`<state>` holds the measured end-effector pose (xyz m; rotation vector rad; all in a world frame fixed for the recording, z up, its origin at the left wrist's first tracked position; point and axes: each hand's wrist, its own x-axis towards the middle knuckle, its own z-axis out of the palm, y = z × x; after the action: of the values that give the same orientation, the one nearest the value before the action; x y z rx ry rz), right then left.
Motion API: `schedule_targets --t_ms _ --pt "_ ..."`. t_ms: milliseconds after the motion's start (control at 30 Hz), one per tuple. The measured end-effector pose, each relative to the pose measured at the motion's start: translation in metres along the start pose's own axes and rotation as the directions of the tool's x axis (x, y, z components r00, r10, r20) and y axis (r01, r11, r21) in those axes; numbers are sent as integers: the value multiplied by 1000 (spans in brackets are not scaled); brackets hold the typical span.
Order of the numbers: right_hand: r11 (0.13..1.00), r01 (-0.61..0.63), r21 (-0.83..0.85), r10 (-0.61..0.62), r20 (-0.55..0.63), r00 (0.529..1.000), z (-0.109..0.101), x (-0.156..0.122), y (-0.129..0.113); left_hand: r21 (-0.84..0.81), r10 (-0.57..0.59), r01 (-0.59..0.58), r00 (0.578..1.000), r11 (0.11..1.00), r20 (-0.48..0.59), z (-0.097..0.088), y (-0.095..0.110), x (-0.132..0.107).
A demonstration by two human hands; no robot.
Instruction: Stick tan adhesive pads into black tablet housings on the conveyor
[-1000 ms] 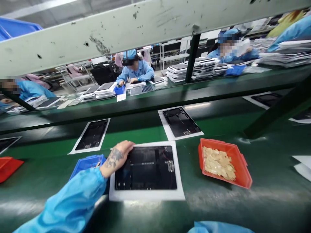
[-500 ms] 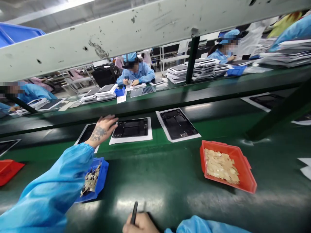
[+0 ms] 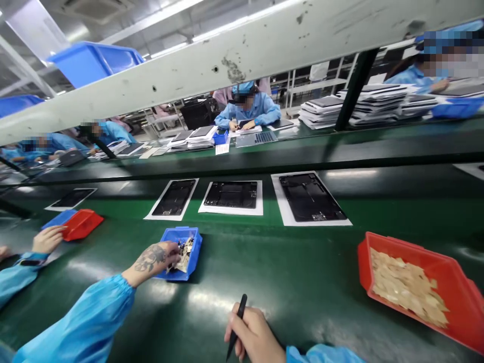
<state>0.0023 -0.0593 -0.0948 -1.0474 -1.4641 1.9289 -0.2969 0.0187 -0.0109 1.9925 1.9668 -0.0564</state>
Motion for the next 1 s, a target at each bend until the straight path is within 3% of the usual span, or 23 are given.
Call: schedule_targets --t_ms 167,667,867,1000 --pt "1000 20 -5 -20 -16 1000 -2 -3 -8 30 -9 9 1000 1000 9 14 -4 4" --pt "999 17 -49 -16 7 1000 -3 -4 -7 61 34 -32 999 998 -22 13 -1 4" --pt "999 20 -45 -19 22 1000 -2 -4 -1 11 20 -19 987 1000 -162 -4 -7 7" --pt "999 24 -38 -23 20 1000 -3 -3 -1 -34 42 -54 953 998 -299 -8 -6 5"
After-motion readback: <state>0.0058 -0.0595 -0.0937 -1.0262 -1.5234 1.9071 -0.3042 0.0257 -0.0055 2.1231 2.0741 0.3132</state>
